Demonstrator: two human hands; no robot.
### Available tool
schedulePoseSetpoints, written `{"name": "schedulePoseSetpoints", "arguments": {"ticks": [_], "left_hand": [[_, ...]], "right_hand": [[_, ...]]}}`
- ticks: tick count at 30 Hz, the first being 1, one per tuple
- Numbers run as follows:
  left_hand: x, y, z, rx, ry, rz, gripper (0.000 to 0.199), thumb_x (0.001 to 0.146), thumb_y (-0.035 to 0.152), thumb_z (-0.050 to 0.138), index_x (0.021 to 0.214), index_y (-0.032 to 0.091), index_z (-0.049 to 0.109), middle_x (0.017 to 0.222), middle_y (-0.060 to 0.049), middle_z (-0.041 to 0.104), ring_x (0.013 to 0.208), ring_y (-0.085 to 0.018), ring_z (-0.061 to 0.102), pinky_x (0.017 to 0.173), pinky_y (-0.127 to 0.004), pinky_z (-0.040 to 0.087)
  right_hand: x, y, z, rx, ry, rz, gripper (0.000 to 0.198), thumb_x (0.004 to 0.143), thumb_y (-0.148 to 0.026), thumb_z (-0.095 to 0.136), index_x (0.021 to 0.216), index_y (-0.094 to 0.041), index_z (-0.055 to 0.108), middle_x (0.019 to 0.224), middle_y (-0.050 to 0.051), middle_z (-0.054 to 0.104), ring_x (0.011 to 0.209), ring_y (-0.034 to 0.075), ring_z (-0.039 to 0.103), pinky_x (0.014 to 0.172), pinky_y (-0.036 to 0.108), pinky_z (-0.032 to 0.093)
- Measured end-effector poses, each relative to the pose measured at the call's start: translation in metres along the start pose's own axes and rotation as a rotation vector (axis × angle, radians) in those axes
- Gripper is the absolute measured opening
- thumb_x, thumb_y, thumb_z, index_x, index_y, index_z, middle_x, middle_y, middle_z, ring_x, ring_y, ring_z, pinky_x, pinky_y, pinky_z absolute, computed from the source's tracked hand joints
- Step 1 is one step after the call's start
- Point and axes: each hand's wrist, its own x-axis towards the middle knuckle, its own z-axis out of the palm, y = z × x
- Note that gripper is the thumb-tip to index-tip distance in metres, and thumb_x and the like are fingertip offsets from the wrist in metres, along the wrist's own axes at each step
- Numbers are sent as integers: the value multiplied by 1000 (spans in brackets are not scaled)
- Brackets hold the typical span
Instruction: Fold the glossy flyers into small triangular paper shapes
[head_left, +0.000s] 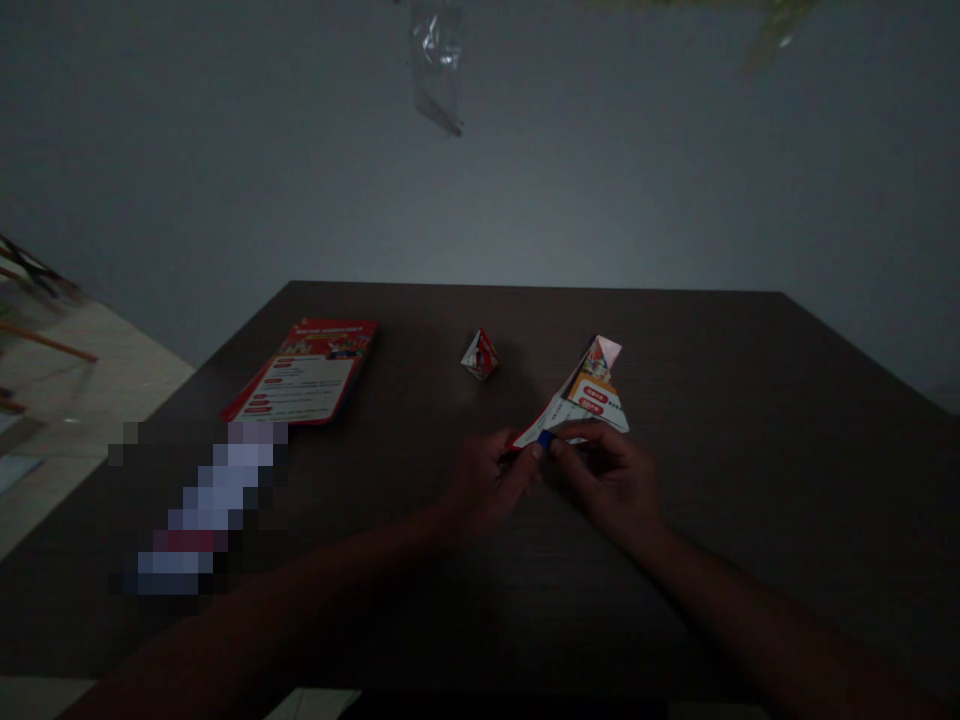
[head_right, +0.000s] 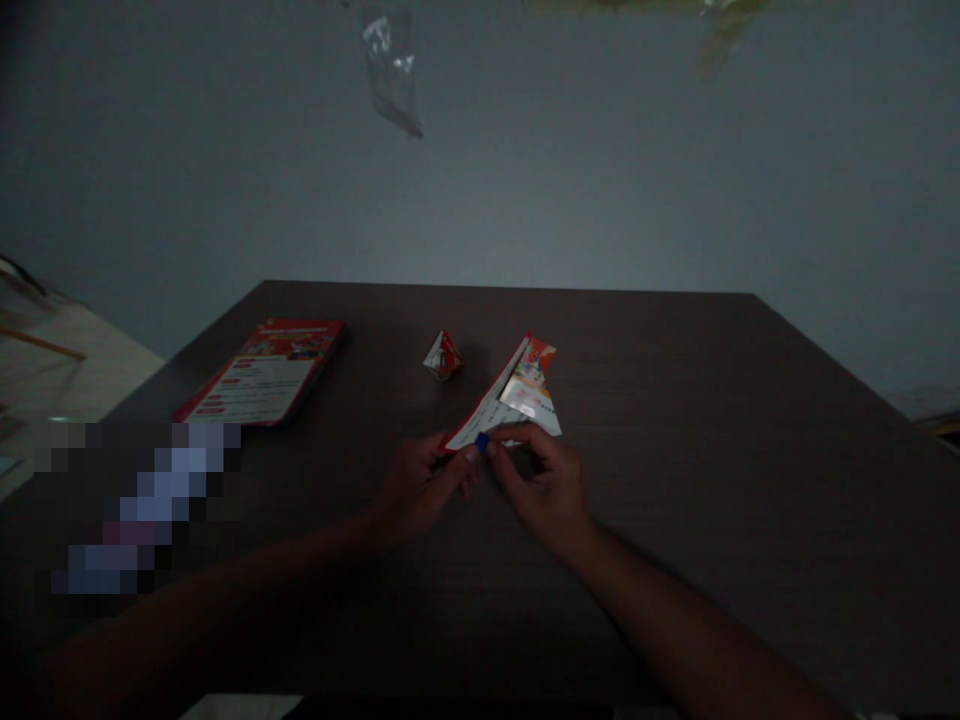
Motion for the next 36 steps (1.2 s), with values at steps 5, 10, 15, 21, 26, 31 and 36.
{"name": "schedulePoseSetpoints", "arguments": {"ticks": [5,10,15,21,26,31,36], "left_hand": [[-1,3,0,17,-21,-45,30,85,42,48,81,13,57,61,1,57,53,-10,56,51,-21,43],[-1,5,-1,49,-32,-26,31,86,42,46,78,14,57,58,2,55,52,-10,54,51,-21,42],[0,3,-3,37,-49,-16,32,86,42,45,76,14,57,57,2,55,51,-10,54,51,-21,41],[5,-8,-12,-28,15,-26,36,86,40,46,61,15,50,49,3,49,47,-9,47,49,-21,36],[9,-11,-21,-75,-14,-7,31,84,37,48,62,14,50,49,3,47,46,-8,45,47,-21,34],[11,-7,-28,35,-170,14,32,82,33,49,57,14,50,46,4,46,43,-6,42,45,-19,32],[14,-10,-28,-10,-126,3,27,80,32,52,64,12,57,48,3,50,44,-6,44,46,-18,35]], "right_hand": [[-1,-1,-1,-32,-26,-26,7,79,-20,61,86,-23,63,80,1,68,71,16,63,64,27,50],[0,-1,-3,-47,-43,-46,7,83,-21,57,80,-22,63,73,1,67,67,15,63,62,27,50],[1,-2,-5,-72,-102,-75,13,86,-20,52,81,-23,63,71,0,68,65,14,63,60,26,50],[-1,0,-13,-31,-96,-100,13,80,-21,62,92,-24,58,89,4,67,84,18,64,75,33,51],[6,1,-16,240,129,104,23,79,-28,64,91,-26,45,79,0,66,75,16,66,68,30,52],[17,5,-18,449,163,334,46,71,-33,71,107,-26,44,76,-1,71,66,18,67,59,30,54],[20,12,-18,533,183,485,41,64,-28,77,97,-23,53,66,-3,71,58,17,66,58,30,53]]}}
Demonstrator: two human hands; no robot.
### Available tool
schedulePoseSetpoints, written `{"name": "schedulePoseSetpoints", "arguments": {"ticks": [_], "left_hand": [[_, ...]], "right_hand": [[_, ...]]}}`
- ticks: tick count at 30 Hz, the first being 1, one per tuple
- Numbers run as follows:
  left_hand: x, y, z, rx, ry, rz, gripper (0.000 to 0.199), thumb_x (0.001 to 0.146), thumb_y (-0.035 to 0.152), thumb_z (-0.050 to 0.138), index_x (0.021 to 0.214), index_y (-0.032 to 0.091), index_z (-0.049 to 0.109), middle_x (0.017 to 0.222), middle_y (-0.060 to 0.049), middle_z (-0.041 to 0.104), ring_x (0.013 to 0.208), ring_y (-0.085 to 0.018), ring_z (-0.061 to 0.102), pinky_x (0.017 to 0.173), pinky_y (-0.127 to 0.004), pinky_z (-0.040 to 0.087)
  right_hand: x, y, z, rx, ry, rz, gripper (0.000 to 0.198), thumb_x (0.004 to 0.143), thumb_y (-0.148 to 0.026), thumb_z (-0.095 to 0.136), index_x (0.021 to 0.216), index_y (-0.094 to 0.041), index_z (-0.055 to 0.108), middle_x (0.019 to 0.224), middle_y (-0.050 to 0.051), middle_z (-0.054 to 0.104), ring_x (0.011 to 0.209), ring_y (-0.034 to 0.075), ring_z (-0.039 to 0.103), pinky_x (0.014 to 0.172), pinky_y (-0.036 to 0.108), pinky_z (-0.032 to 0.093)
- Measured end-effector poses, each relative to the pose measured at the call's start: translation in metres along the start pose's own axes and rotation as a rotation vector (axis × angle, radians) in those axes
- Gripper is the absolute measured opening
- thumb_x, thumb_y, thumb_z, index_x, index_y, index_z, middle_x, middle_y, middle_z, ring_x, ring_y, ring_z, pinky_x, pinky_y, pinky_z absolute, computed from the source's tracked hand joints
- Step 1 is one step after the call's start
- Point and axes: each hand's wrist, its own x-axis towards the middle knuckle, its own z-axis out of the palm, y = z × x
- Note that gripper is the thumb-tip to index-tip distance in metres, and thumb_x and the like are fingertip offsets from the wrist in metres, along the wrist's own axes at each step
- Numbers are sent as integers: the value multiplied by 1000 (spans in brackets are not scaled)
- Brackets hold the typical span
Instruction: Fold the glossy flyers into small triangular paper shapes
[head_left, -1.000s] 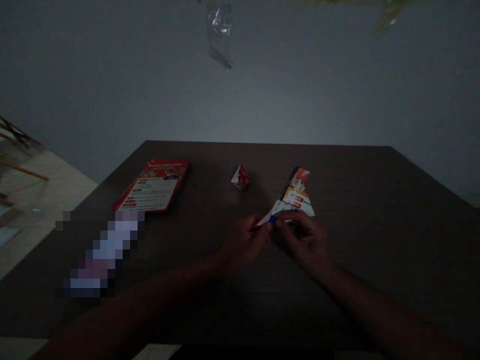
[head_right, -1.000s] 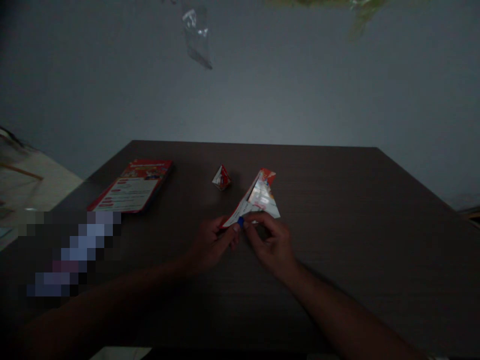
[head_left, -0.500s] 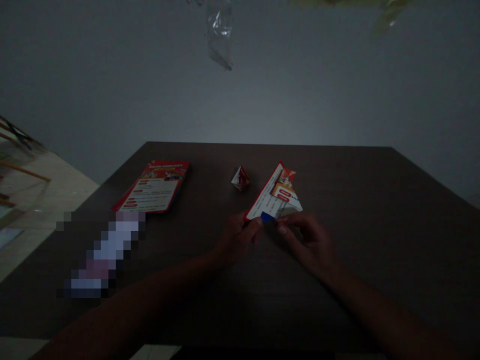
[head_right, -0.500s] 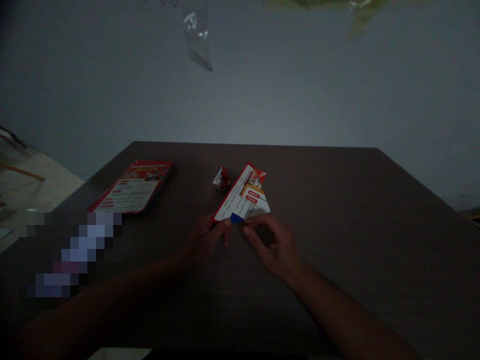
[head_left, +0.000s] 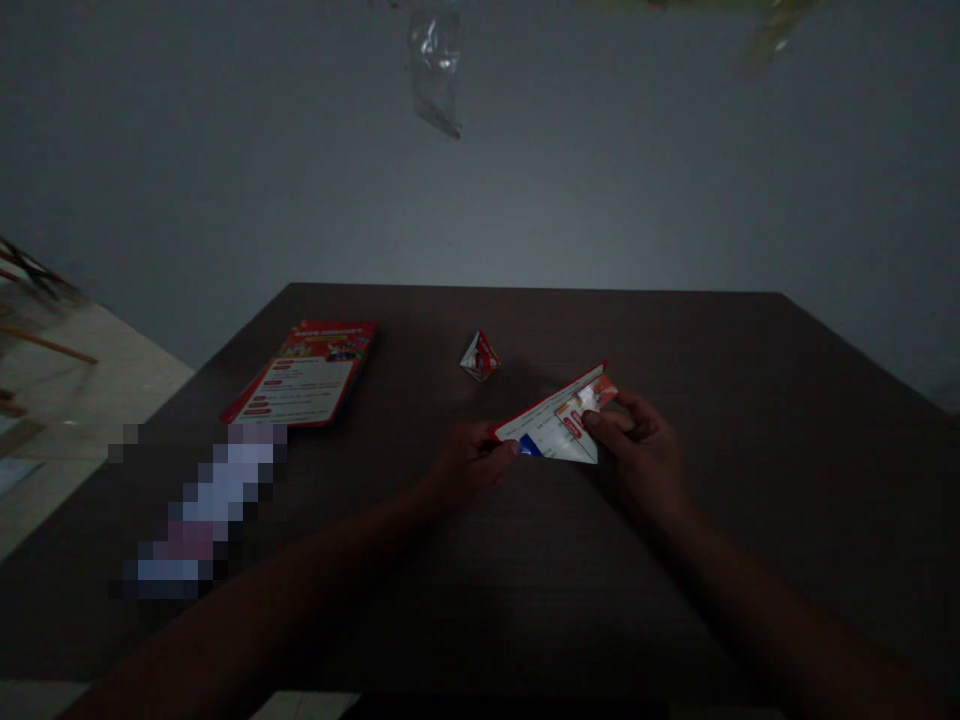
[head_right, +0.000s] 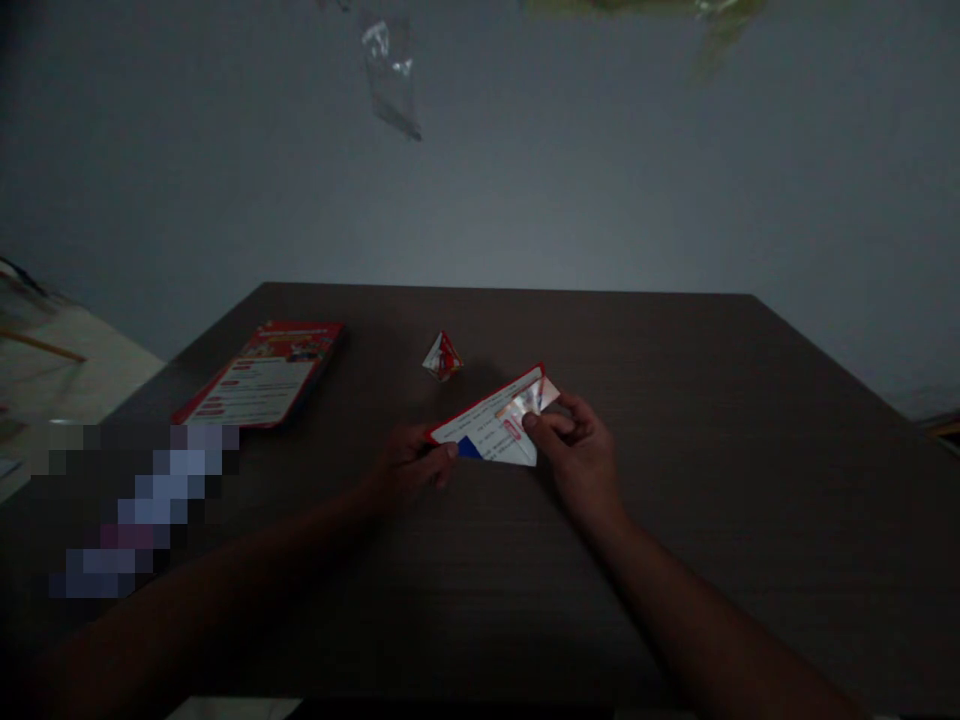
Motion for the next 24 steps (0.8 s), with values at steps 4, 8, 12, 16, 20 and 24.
{"name": "schedulePoseSetpoints", "arguments": {"ticks": [4,8,12,16,20,24], "left_hand": [[5,0,2,-98,157,13,27,80,34,54,68,11,61,57,-1,60,48,-9,53,50,-21,42],[10,5,4,-184,323,-4,28,78,37,59,67,12,62,56,-2,64,50,-11,58,55,-23,46],[13,3,6,-310,409,-39,26,74,38,64,70,12,64,59,-3,67,52,-12,60,55,-22,48],[16,-3,7,-401,402,-53,28,69,39,69,75,11,65,66,-5,70,57,-14,63,59,-25,51],[17,-1,4,-361,420,-44,28,69,38,70,74,11,65,63,-5,69,57,-15,64,59,-25,52],[19,2,-5,-254,422,-45,25,69,36,69,71,11,65,61,-5,68,56,-14,64,57,-24,51]], "right_hand": [[-1,3,-1,-40,-26,2,29,64,-28,77,84,-20,57,65,-2,70,60,18,66,63,32,53],[-5,5,2,-112,-65,30,31,66,-31,76,90,-19,61,73,1,72,68,20,67,68,34,52],[-8,6,6,-141,-94,72,30,64,-32,77,87,-17,63,80,5,72,72,20,67,68,33,52],[-7,5,7,-190,-74,75,30,62,-33,78,82,-16,63,78,4,72,66,18,66,62,30,51],[-6,4,5,-243,-117,56,32,63,-35,77,85,-16,62,79,5,71,69,18,65,64,30,51],[-4,2,0,-237,-99,75,37,64,-39,76,90,-17,62,72,3,70,64,17,65,60,28,51]]}}
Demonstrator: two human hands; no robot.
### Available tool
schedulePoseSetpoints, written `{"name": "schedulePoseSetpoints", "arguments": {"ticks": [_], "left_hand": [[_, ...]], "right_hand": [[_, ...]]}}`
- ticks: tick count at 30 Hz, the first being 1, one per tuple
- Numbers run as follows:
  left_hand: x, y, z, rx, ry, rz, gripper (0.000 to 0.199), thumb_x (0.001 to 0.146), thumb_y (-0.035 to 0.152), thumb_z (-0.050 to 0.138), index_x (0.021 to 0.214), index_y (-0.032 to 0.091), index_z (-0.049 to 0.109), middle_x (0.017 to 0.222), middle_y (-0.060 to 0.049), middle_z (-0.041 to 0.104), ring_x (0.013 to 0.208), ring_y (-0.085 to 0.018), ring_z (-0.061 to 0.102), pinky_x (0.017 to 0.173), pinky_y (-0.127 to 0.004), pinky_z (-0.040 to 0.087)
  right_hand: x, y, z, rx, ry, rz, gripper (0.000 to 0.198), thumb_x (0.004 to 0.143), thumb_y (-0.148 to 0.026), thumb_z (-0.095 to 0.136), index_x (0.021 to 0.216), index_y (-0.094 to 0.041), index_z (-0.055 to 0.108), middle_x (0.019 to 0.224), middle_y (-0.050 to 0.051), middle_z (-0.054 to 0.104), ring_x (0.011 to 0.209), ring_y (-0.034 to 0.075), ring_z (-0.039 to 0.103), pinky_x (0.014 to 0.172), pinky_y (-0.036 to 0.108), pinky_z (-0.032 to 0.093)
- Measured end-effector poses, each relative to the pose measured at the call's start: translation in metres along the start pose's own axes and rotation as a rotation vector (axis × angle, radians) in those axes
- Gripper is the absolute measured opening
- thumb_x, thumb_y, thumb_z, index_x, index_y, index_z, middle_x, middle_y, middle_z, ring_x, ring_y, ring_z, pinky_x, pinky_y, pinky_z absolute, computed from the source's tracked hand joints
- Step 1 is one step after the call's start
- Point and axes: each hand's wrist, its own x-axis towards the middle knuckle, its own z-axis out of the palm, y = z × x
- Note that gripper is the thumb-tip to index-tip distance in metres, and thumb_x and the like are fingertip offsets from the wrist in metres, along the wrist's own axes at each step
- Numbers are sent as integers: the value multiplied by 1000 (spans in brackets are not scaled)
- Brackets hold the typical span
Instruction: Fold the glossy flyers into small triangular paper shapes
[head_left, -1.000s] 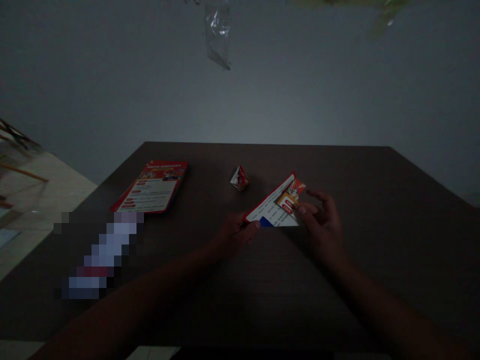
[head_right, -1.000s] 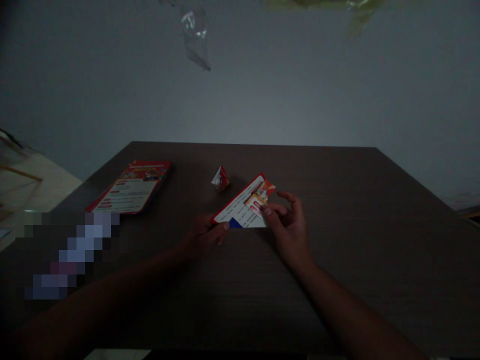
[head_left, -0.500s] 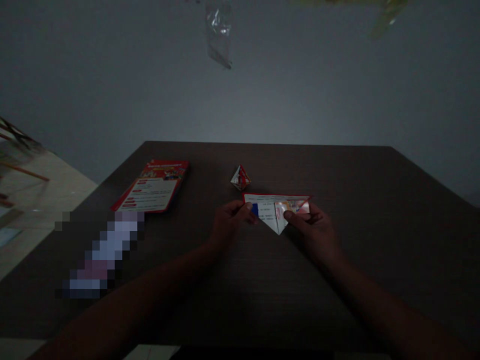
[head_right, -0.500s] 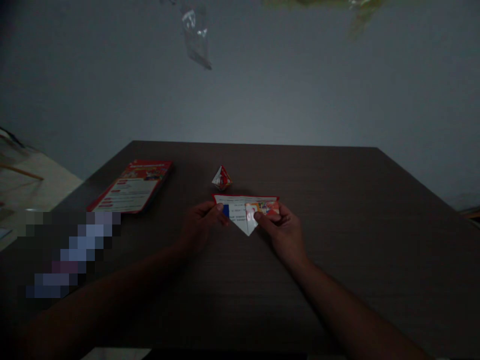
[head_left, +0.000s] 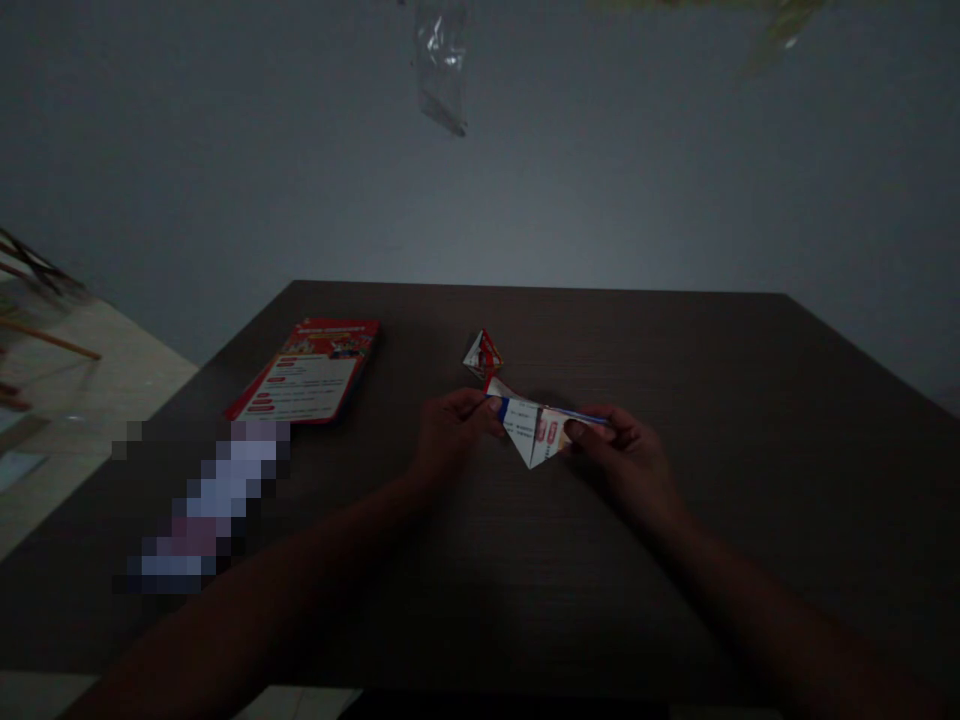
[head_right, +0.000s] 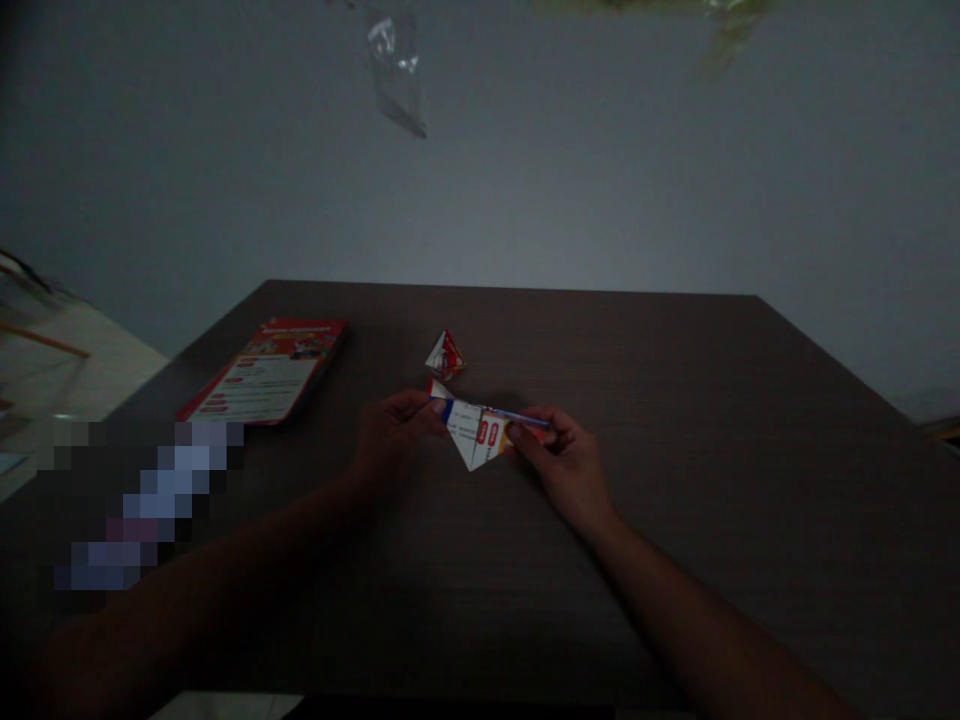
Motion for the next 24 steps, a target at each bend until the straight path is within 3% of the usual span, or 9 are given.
{"name": "schedulePoseSetpoints", "arguments": {"ticks": [6,11,13,15,20,24], "left_hand": [[7,-2,-5,14,-21,-24,26,68,37,70,71,11,66,63,-4,68,57,-14,63,56,-23,50],[4,-9,0,-259,-19,-71,30,73,38,64,88,13,59,69,-2,66,60,-13,63,57,-24,50],[-4,-10,2,-319,-54,-20,29,75,34,63,94,15,53,69,-1,64,60,-13,63,58,-25,50],[-14,-8,3,-227,-154,106,33,77,29,60,105,20,46,78,-1,66,66,-14,64,65,-29,52],[-34,-4,9,308,-338,517,38,80,18,55,117,19,46,93,-6,68,84,-16,66,77,-28,51],[-32,-6,15,540,-366,594,32,83,18,51,115,20,54,108,-8,65,97,-17,62,87,-30,48]], "right_hand": [[3,0,-4,10,6,38,30,64,-35,77,83,-17,62,63,-1,68,55,12,62,53,22,48],[1,-1,1,127,-30,30,25,67,-34,75,79,-17,62,66,0,69,58,12,62,58,25,52],[2,0,2,181,-16,18,24,68,-33,74,81,-17,62,68,0,69,61,12,62,61,26,53],[3,1,2,231,3,7,22,70,-32,74,82,-18,62,71,0,70,61,12,62,61,25,53],[3,5,6,273,16,-19,20,70,-30,73,83,-19,62,81,1,71,56,10,59,60,25,50],[-2,5,14,269,-35,-13,20,70,-32,72,84,-21,64,83,1,71,64,14,61,65,29,50]]}}
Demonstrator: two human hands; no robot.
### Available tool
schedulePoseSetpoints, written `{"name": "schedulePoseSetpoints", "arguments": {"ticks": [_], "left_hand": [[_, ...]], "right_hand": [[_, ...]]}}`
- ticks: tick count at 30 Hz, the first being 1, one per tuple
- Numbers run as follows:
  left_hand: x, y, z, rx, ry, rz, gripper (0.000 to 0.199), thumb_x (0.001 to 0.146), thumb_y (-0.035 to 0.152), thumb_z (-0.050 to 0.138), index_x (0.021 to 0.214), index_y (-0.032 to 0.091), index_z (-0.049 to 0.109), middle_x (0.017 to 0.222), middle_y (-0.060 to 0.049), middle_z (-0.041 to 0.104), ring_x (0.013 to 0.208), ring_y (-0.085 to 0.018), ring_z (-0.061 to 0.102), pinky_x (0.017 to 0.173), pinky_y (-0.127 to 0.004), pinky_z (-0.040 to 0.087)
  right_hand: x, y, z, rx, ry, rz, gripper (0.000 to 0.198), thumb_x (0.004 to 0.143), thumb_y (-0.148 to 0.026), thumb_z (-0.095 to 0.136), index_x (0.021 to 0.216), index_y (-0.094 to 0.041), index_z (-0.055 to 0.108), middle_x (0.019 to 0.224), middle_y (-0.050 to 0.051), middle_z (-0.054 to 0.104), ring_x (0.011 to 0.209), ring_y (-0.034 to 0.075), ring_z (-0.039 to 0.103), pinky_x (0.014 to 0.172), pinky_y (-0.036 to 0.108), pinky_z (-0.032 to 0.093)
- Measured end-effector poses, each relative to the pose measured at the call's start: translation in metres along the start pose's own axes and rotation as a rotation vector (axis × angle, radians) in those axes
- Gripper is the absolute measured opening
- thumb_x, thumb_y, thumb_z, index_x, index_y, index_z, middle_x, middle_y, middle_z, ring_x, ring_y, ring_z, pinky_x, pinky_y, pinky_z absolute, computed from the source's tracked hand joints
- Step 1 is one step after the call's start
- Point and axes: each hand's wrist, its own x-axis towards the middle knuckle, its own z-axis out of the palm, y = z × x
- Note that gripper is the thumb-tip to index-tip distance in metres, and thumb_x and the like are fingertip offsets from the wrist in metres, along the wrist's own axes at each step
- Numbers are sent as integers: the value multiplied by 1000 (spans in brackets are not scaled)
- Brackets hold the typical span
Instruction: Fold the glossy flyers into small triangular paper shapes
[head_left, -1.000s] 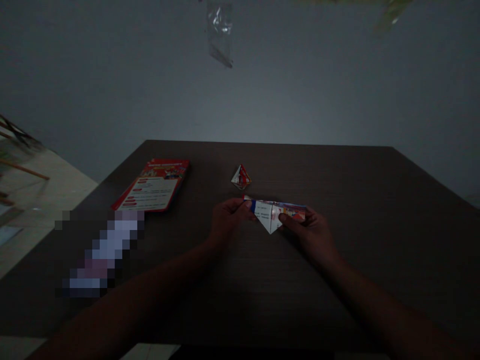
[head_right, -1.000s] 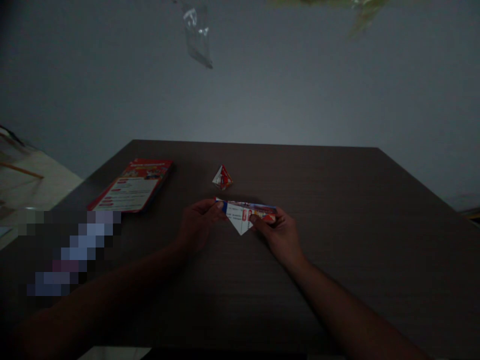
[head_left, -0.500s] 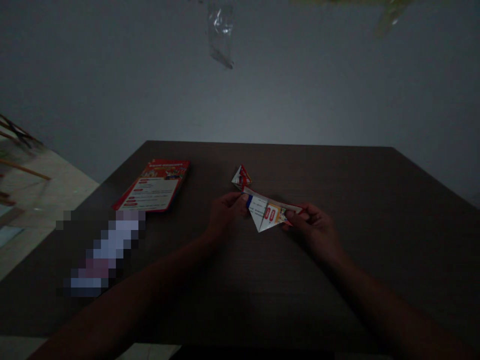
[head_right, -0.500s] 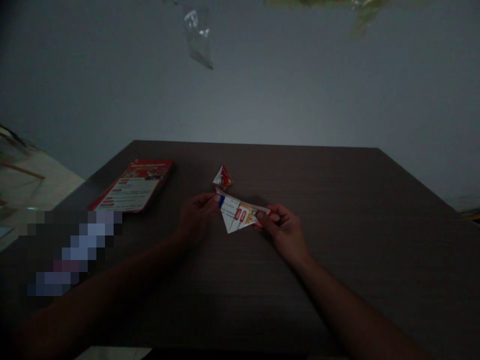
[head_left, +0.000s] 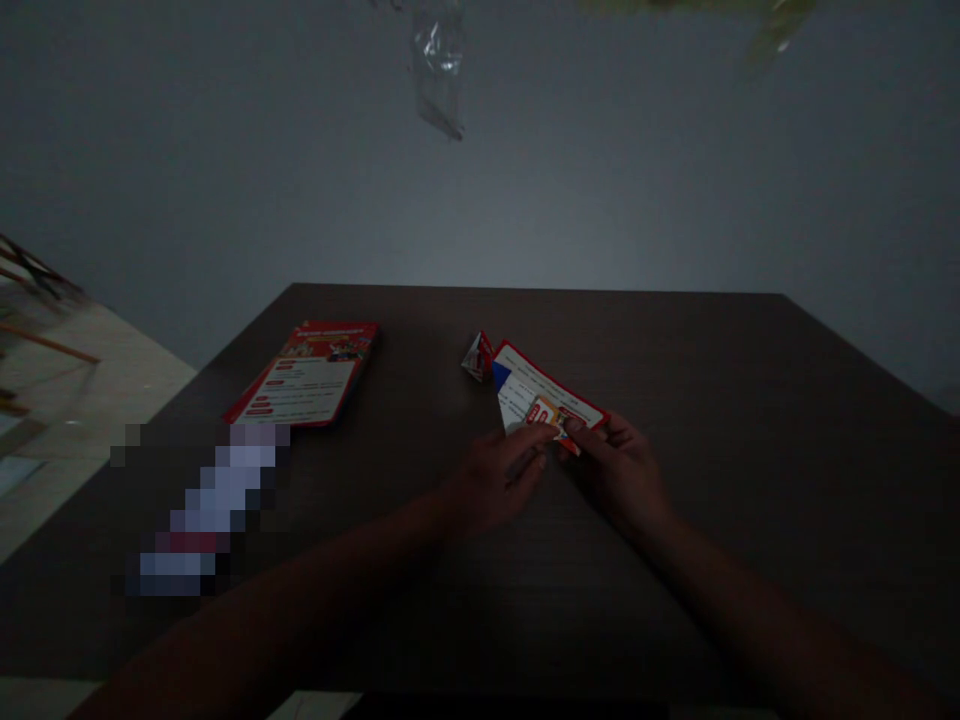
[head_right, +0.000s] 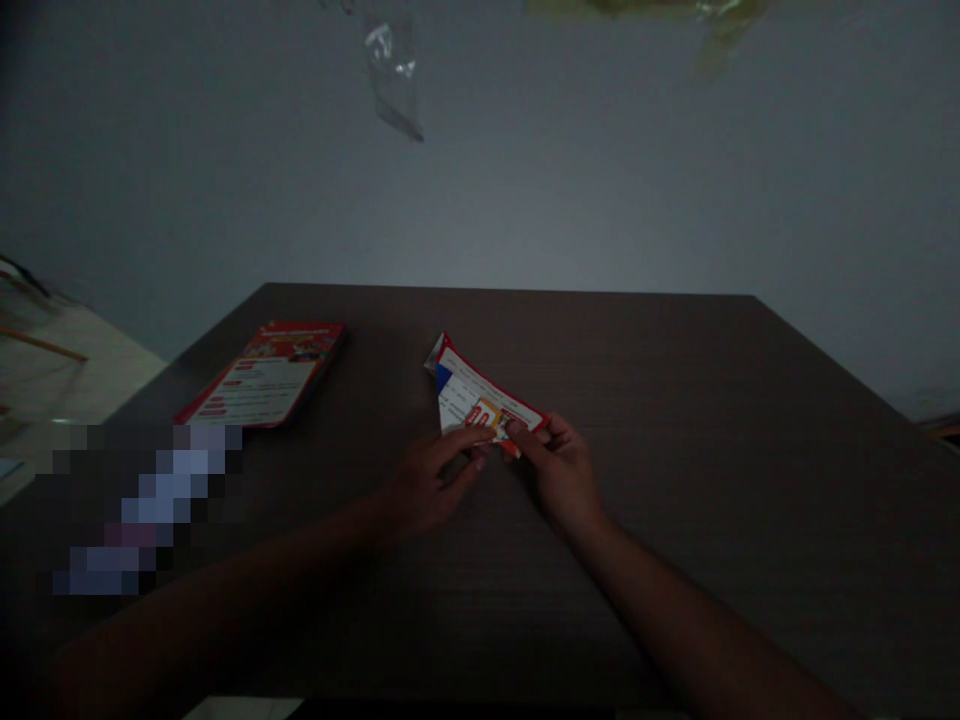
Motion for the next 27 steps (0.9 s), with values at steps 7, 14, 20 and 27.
{"name": "schedulePoseSetpoints", "arguments": {"ticks": [7,14,20,27], "left_hand": [[6,-10,-6,62,35,-98,21,75,23,64,96,24,68,98,-5,70,92,-19,65,85,-31,50],[7,-9,-13,20,91,-36,16,69,28,71,84,22,72,86,-4,73,77,-18,68,72,-26,53],[8,-9,-14,-18,131,-101,16,65,32,74,78,22,72,78,-4,73,68,-17,67,67,-27,53],[8,-2,-13,-175,128,-220,10,69,26,70,75,19,71,74,-4,72,67,-15,66,64,-24,51]], "right_hand": [[-5,0,3,-12,-66,64,23,67,-34,73,85,-22,66,80,2,71,70,19,65,71,35,50],[-6,0,-6,-83,-126,22,16,71,-31,70,83,-22,65,81,-1,69,70,16,63,73,31,47],[-10,-9,-5,-274,-142,-29,20,73,-36,68,80,-19,64,65,0,66,63,15,61,65,28,46],[-13,-10,2,-372,-148,-59,25,72,-39,68,86,-19,63,67,2,68,60,16,62,59,27,48]]}}
